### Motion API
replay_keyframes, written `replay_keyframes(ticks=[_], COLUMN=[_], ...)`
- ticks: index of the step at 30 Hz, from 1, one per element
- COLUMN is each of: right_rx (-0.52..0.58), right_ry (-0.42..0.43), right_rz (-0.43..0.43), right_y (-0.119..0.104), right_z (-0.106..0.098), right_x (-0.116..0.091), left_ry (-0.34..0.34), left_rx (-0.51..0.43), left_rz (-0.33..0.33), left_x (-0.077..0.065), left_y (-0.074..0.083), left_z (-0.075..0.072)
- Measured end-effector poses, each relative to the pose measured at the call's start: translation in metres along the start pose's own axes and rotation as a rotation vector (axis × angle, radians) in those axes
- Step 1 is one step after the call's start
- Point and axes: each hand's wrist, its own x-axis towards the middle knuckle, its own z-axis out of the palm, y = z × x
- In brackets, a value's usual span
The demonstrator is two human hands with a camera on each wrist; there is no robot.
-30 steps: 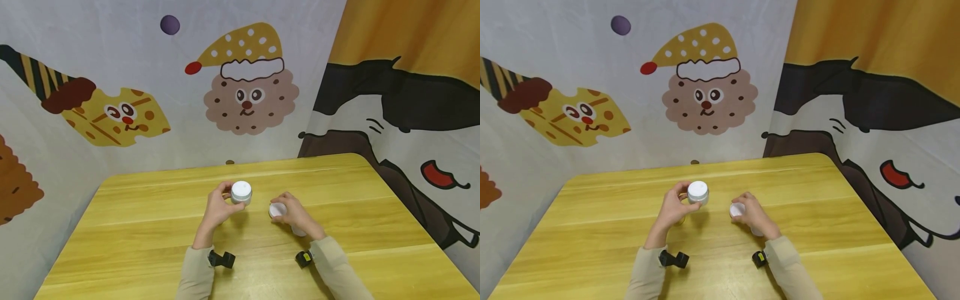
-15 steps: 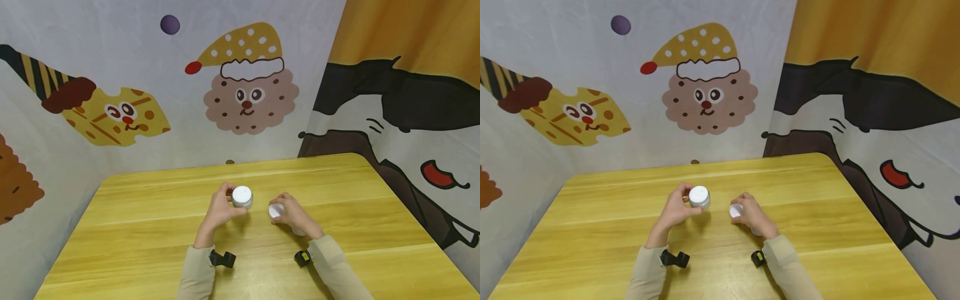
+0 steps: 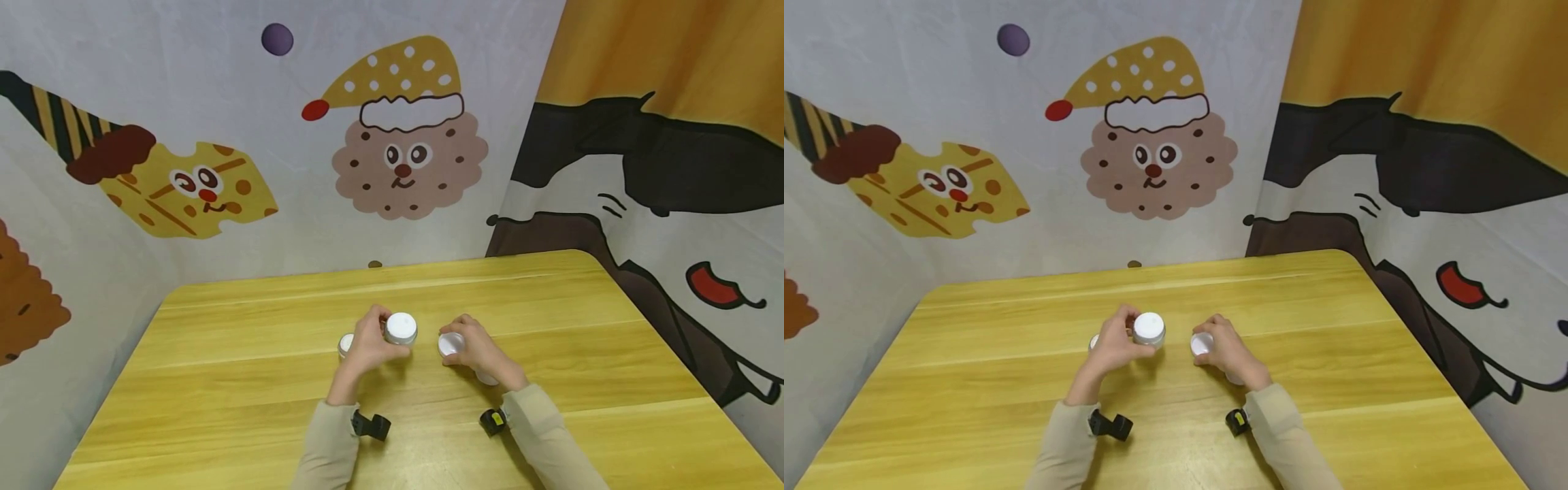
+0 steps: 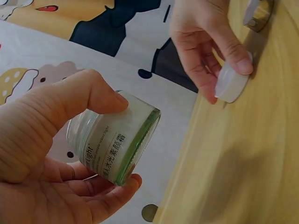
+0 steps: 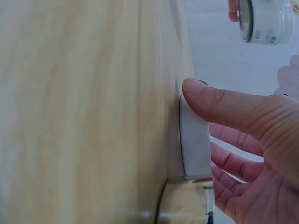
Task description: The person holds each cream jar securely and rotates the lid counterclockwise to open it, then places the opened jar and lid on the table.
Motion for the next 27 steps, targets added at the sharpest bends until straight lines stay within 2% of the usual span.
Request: replay_keyframes(ticks=[18,27], right_rx=[0.022,0.017], right_ry=[0.007,0.004], right_rz=[0.013,0.021], right_y=[0.001,0.002], right_z=[0.001,0.002], right_x=[0.0,0.001], left_ry=[-0.024,-0.047], left_rx=[0.067,0.128], left_rz=[-0.097,-0.111], left_x=[0.001,0.001], left_y=[-0.008,-0.011], left_z=[0.016,0.02])
